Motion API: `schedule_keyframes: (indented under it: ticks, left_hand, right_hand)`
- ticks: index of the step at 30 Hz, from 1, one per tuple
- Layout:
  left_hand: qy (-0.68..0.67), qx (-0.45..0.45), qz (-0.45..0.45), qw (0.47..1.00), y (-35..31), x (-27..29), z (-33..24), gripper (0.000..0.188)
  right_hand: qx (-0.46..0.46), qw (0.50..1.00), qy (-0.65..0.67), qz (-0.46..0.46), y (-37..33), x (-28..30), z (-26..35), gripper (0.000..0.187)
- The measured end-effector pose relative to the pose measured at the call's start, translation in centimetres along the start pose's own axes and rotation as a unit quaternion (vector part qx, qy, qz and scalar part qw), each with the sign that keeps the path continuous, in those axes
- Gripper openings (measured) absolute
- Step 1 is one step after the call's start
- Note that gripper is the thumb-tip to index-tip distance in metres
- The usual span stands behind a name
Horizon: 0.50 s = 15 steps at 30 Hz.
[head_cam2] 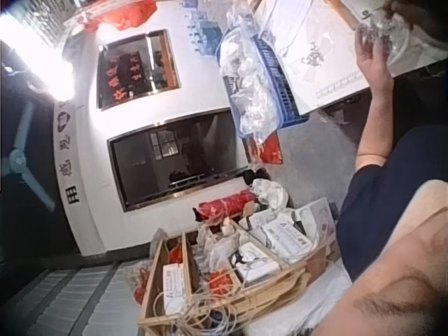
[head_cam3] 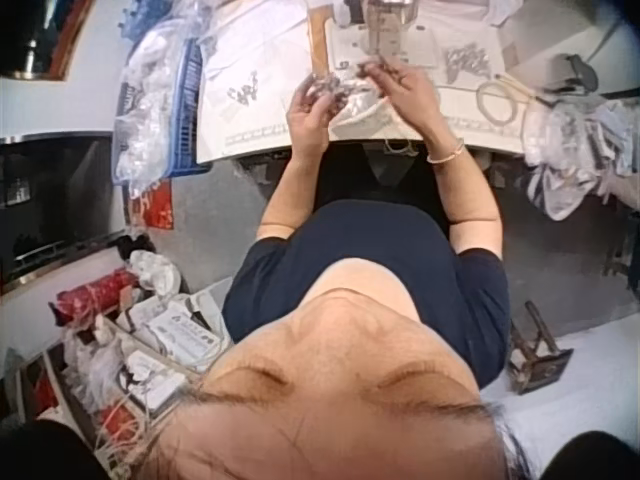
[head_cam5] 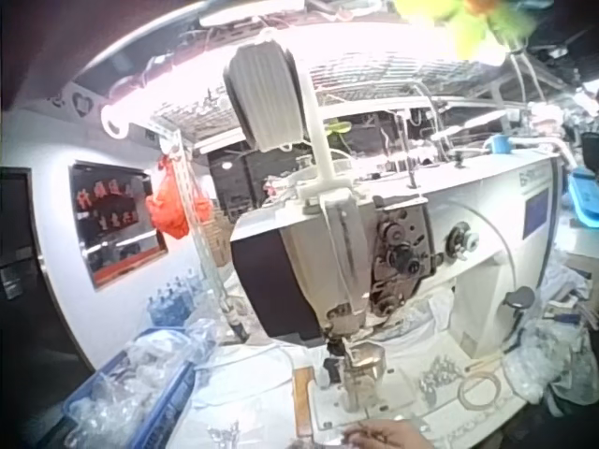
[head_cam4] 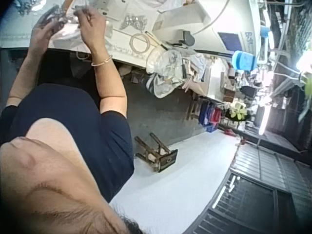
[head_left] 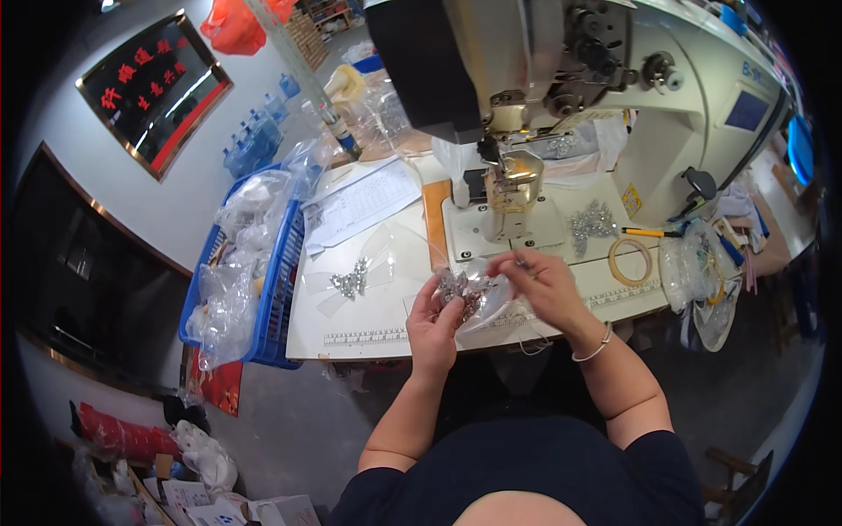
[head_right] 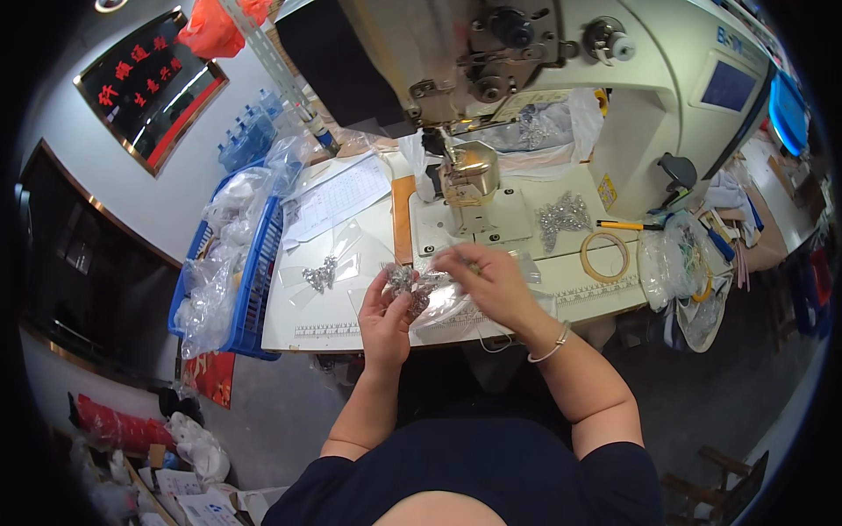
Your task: The person sews small silver star-shaped decorations onto clear plastic sheets using a sewing machine. They repeatedly pick up a star, position it on the plastic, and stitch it in place, then trim the thread with scissors.
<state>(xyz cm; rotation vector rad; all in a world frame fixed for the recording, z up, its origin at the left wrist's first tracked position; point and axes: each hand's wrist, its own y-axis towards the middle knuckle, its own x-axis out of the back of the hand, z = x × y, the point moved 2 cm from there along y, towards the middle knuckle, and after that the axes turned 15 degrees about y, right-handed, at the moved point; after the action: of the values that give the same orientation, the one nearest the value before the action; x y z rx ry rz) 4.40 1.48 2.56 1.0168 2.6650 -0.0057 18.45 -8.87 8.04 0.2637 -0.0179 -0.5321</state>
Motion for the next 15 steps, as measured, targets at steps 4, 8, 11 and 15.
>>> schedule_keyframes:
  ticks: [4,8,11,15]
  left_hand:
    - [-0.118,0.134,0.03,0.983,0.4,1.0,-0.4,0.045]
    - [-0.094,0.13,0.027,0.987,0.1,1.2,-0.3,0.041]
    - [-0.077,0.086,0.043,0.992,-0.4,1.0,-0.9,0.041]
    - [-0.056,0.077,0.068,0.993,-0.6,1.1,-1.4,0.042]
  right_hand:
    - [0.166,0.934,-0.316,0.003,-1.2,1.3,2.9,0.038]
    - [0.266,0.875,-0.395,0.087,-1.3,0.6,2.4,0.03]
    - [0.299,0.862,-0.396,0.102,-0.9,-0.1,2.4,0.023]
    - [0.296,0.863,-0.383,0.145,-0.6,-0.4,2.3,0.02]
